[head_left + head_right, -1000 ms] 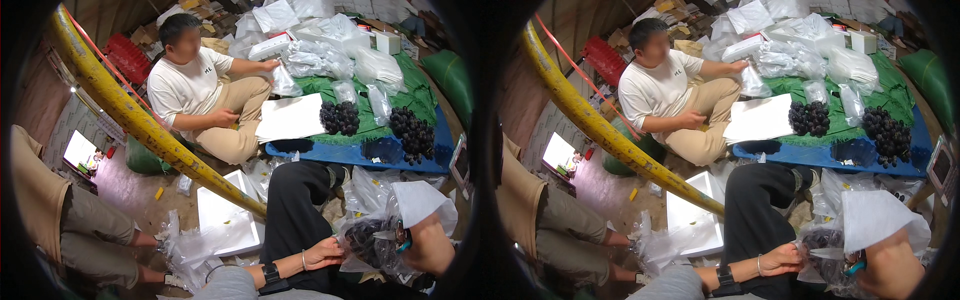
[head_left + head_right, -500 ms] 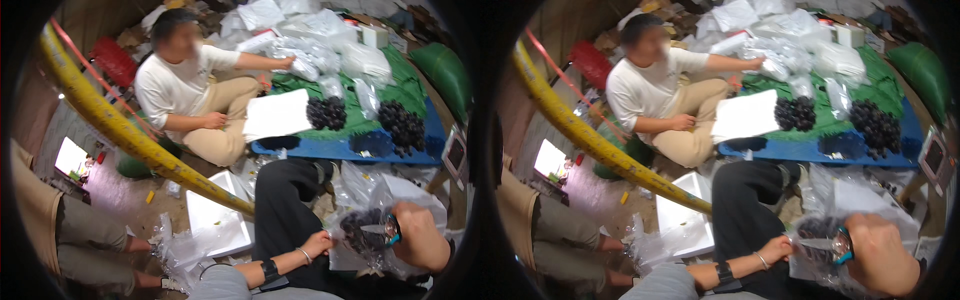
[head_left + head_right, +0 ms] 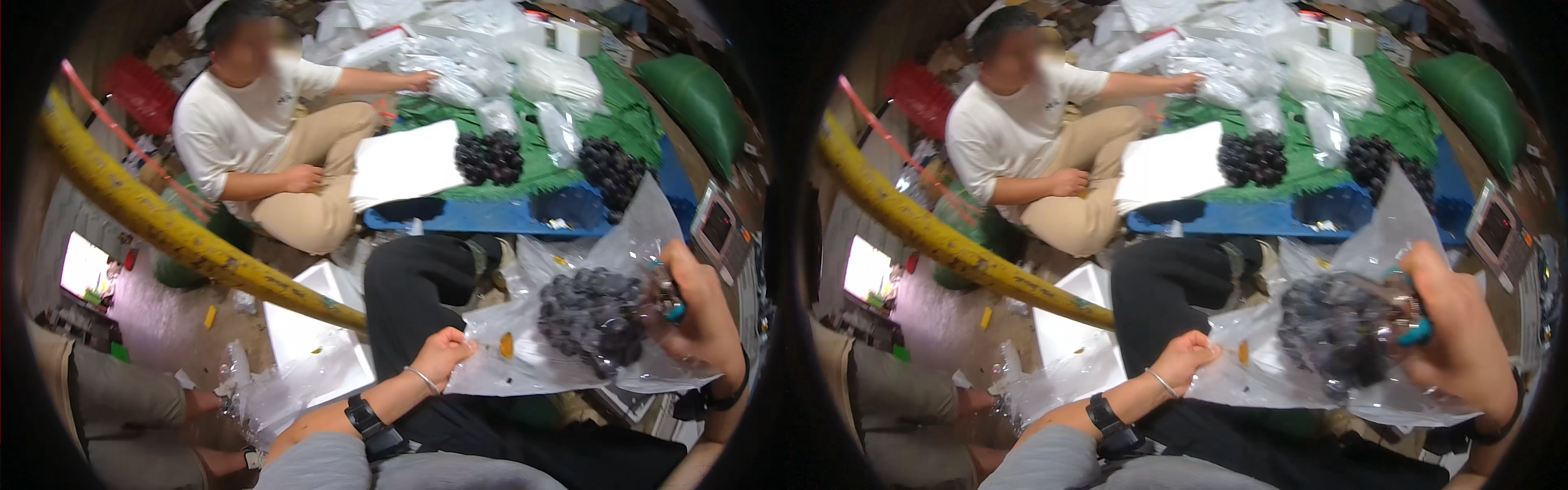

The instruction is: The recorder uses clippers to trim stems and sort individual grapes from bunches before weighing them on a digital scale and placing them into bins.

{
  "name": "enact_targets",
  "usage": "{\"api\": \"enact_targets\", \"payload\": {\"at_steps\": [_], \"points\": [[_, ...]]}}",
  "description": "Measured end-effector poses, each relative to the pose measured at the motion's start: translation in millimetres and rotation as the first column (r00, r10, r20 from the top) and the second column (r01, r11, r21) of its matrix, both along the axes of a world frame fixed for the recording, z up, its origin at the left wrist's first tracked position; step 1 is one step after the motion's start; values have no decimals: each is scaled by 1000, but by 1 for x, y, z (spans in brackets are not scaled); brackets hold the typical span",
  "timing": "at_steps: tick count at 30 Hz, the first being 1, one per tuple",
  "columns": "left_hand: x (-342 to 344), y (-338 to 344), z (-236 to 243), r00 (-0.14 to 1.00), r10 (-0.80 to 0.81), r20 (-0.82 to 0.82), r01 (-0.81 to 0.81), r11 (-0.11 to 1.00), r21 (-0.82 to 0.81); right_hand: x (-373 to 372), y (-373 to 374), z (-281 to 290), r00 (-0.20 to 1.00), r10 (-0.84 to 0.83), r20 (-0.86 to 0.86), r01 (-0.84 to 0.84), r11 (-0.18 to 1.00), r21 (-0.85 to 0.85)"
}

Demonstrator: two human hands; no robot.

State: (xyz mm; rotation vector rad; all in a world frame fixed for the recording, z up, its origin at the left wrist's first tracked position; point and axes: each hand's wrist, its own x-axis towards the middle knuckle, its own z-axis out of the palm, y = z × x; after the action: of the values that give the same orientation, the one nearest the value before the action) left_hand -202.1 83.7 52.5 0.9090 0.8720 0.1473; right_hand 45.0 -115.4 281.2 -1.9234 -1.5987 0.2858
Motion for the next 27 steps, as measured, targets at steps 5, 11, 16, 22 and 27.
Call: {"api": "enact_targets", "payload": {"at_steps": [5,11,16,22,27], "points": [[-48,-5,40,989,-6,-149,27,989,144,-9,-27,7,927,-341,-159,341,940,-29],[-162,25,67,974,223,-51,-196,928,317,13,-16,-9,967,-228,118,210,967,146],[-284,105,60,846,526,-88,-460,802,381,7,-36,-29,856,-225,465,338,925,-176],[-479,135,9,324,945,-34,-922,324,212,14,-38,-73,863,-157,480,234,967,-104],[-469,125,-37,208,839,-502,-605,514,608,-15,-33,-63,882,-123,455,271,923,-275]]}}
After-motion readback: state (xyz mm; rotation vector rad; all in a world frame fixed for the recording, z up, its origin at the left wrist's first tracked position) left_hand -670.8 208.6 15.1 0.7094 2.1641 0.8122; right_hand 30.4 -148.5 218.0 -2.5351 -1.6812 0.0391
